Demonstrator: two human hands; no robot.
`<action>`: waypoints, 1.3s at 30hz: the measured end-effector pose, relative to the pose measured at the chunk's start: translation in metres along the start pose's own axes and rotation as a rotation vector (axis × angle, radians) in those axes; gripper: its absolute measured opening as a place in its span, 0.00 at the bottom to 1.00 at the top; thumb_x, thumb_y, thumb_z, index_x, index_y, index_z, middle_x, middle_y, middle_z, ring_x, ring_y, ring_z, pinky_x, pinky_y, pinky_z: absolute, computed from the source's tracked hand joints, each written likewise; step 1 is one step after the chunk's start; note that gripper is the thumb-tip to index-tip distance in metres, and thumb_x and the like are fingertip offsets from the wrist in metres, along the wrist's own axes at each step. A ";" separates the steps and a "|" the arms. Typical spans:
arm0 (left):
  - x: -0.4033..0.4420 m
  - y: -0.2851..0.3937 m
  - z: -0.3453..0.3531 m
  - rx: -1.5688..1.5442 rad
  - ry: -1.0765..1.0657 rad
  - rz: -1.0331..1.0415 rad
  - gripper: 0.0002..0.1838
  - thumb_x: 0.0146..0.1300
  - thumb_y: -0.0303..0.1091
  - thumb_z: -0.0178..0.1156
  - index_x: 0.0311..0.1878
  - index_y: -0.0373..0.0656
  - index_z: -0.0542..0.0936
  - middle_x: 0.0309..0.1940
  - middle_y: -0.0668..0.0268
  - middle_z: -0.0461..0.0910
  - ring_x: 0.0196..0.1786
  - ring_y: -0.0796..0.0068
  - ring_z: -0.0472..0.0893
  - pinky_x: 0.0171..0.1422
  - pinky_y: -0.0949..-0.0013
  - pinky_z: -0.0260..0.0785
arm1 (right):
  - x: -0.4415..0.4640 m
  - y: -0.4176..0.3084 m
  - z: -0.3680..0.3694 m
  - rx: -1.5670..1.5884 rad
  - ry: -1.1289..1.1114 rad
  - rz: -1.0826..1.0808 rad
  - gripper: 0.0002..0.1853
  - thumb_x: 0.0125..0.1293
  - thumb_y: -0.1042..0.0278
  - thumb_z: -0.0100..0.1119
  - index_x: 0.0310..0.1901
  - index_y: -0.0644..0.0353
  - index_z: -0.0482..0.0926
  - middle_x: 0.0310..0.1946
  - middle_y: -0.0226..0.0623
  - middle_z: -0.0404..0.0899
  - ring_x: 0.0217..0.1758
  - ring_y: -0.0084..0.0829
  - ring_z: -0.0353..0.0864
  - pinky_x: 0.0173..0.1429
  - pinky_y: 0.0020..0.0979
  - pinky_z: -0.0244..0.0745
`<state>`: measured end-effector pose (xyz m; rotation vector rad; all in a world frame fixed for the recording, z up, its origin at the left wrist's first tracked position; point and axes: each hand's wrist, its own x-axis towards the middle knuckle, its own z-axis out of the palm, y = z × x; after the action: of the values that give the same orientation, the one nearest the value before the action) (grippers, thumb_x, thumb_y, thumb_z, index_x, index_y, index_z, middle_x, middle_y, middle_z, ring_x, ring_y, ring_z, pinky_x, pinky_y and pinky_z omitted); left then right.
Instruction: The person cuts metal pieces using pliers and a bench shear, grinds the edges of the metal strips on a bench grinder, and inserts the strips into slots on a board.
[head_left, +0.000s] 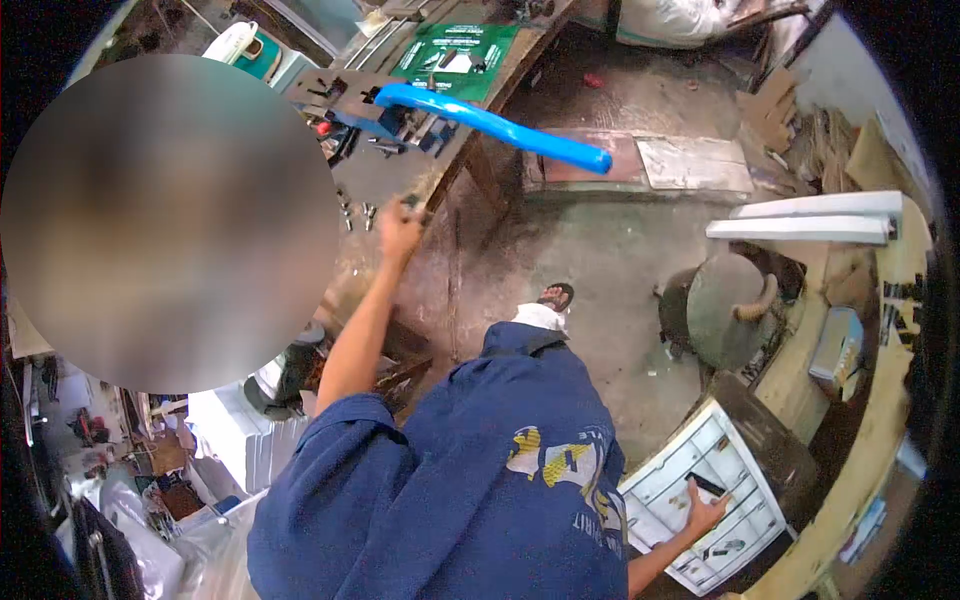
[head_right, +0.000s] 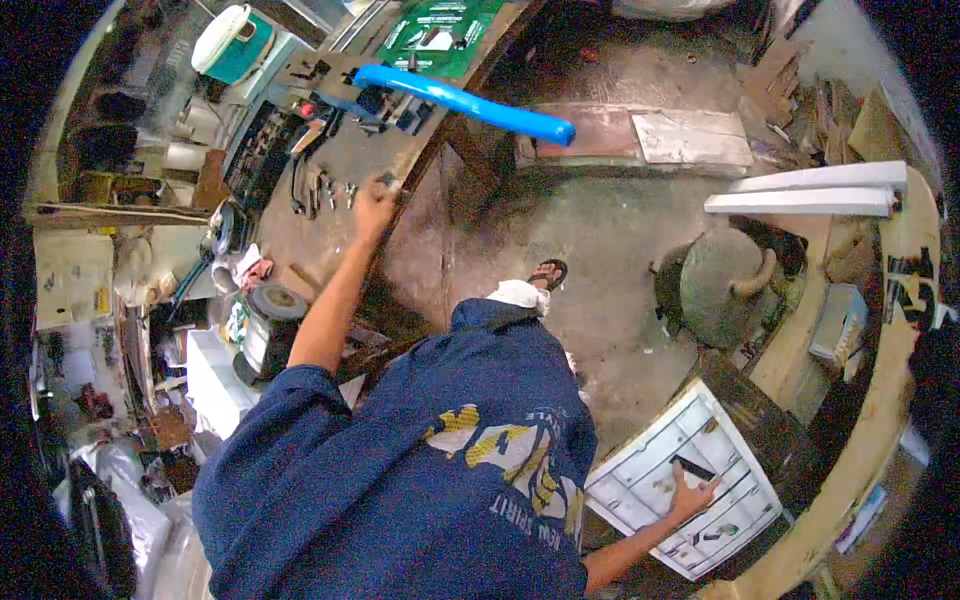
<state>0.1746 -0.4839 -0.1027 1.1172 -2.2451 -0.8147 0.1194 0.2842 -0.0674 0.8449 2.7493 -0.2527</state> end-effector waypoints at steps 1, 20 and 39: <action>0.026 -0.041 -0.002 -0.334 -0.079 -0.239 0.29 0.59 0.40 0.70 0.59 0.33 0.74 0.33 0.60 0.85 0.35 0.71 0.83 0.41 0.64 0.75 | 0.006 0.005 0.005 -0.001 0.004 0.005 0.62 0.30 0.50 0.88 0.66 0.78 0.64 0.58 0.58 0.74 0.61 0.45 0.73 0.69 0.38 0.67; -0.176 0.409 0.103 -0.455 -1.611 1.196 0.22 0.53 0.32 0.74 0.50 0.33 0.81 0.47 0.55 0.84 0.50 0.70 0.82 0.55 0.68 0.73 | -0.175 -0.133 -0.124 1.388 0.227 0.076 0.11 0.69 0.67 0.63 0.41 0.69 0.81 0.32 0.38 0.84 0.34 0.23 0.84 0.39 0.25 0.83; -0.371 0.423 0.159 0.185 -2.253 1.342 0.12 0.61 0.30 0.67 0.45 0.35 0.84 0.30 0.60 0.85 0.35 0.76 0.83 0.43 0.70 0.77 | -0.199 -0.030 0.000 1.850 0.388 0.631 0.20 0.71 0.53 0.58 0.40 0.67 0.84 0.30 0.37 0.86 0.32 0.26 0.86 0.38 0.28 0.81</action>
<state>0.0475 0.0731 0.0202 -2.5843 -3.0926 -1.1439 0.2615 0.1545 -0.0069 2.0318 1.5136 -2.7335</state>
